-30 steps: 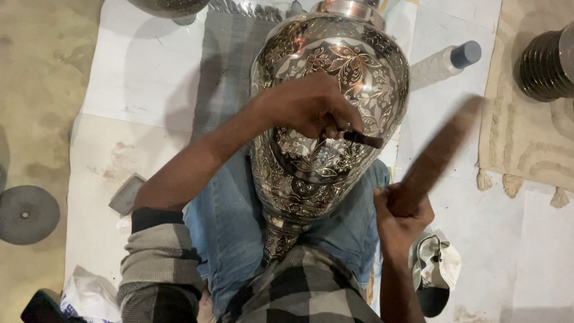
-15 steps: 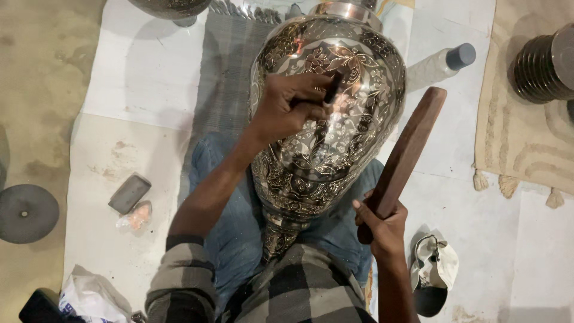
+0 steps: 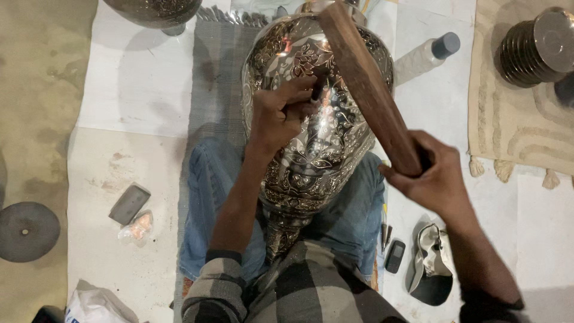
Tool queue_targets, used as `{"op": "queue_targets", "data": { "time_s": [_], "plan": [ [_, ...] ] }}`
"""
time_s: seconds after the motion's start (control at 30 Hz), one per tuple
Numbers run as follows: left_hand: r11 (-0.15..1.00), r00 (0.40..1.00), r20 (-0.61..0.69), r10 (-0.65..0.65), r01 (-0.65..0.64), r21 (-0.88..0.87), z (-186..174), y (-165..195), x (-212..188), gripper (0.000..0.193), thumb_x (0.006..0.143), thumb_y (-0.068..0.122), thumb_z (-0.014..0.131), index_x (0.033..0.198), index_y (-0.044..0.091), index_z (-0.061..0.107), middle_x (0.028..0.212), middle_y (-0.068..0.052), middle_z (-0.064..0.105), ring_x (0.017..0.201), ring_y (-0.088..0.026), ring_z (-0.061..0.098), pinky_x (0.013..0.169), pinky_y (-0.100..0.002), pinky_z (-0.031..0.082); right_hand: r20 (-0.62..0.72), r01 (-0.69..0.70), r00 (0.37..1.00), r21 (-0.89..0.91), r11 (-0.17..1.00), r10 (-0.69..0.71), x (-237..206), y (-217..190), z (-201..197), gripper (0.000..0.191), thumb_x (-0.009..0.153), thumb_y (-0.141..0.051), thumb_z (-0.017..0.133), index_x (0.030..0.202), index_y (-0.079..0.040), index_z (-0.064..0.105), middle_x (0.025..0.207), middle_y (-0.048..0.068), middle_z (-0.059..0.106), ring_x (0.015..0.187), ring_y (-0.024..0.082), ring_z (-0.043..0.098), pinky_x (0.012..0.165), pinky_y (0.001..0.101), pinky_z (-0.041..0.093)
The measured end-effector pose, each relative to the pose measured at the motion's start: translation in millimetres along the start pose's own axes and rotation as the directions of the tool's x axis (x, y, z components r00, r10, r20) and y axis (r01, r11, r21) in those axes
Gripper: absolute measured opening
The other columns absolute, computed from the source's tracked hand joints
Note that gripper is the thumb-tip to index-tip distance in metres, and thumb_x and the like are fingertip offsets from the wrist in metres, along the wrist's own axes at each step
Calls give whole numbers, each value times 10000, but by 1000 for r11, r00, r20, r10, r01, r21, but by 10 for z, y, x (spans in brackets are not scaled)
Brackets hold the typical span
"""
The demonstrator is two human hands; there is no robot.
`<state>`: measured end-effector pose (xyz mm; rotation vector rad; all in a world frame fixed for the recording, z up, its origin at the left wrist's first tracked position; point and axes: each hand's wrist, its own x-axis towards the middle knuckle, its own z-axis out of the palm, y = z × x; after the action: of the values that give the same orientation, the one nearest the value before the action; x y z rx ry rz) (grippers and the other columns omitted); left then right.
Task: The person sits on the floor with a large engraved brass vase held between their legs, carving details into the floral pattern using a chisel struck by a wooden mallet. They reposition the chisel across different areas of the design and finally rub the vase surface with a hand.
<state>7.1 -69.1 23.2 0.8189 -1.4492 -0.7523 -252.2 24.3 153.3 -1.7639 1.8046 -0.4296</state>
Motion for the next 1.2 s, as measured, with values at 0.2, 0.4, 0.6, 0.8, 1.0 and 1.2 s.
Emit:
{"op": "queue_targets", "data": {
  "time_s": [0.2, 0.4, 0.6, 0.8, 1.0, 1.2],
  "plan": [
    [1000, 999, -31, -6, 6, 25, 21, 6, -13, 360, 929, -131, 645, 1249, 30, 689, 1030, -155, 787, 908, -217, 812, 749, -275, 707, -39, 253, 967, 88, 963, -251, 418, -488, -388, 431, 834, -115, 825, 1186, 28, 621, 843, 154, 686, 697, 196, 653, 607, 311, 531],
    [999, 999, -35, -33, 34, 33, 23, 72, -13, 345, 953, -111, 670, 1226, 95, 710, 1009, -123, 800, 853, -179, 818, 698, -245, 689, 208, 396, 913, -257, 882, -350, 581, -762, -607, 319, 788, -133, 723, 1024, 31, 583, 690, 165, 677, 555, 241, 695, 503, 376, 532],
    [998, 998, -30, -48, 49, 29, 16, 83, -16, 368, 975, -107, 572, 1238, 101, 723, 944, -108, 812, 815, -155, 824, 688, -252, 678, 226, 427, 904, -414, 804, -364, 632, -861, -539, 333, 771, -69, 720, 1053, 18, 565, 672, 227, 655, 605, 390, 671, 539, 473, 492],
    [999, 999, -34, -26, 27, 45, 35, 42, -15, 289, 1002, -43, 651, 1253, 94, 694, 957, -119, 798, 819, -150, 816, 705, -257, 680, 240, 408, 910, -371, 834, -338, 663, -934, -557, 363, 737, -69, 717, 1043, 18, 543, 682, 235, 648, 604, 399, 679, 534, 478, 491],
    [1000, 999, -36, -25, 25, -17, 43, 45, -20, 293, 1005, -32, 670, 1244, 135, 703, 926, -102, 806, 801, -142, 812, 662, -243, 674, 245, 408, 907, -312, 858, -343, 693, -901, -549, 361, 738, -62, 708, 1044, 26, 539, 687, 230, 653, 589, 377, 692, 526, 465, 500],
    [996, 997, -47, 65, -67, -50, 27, 67, -9, 270, 994, -11, 682, 1251, 73, 697, 916, -89, 793, 792, -137, 796, 682, -253, 667, 245, 338, 932, -318, 886, -268, 692, -896, -539, 320, 747, -67, 701, 1000, 34, 533, 662, 214, 651, 590, 339, 661, 509, 455, 512]
  ]
}}
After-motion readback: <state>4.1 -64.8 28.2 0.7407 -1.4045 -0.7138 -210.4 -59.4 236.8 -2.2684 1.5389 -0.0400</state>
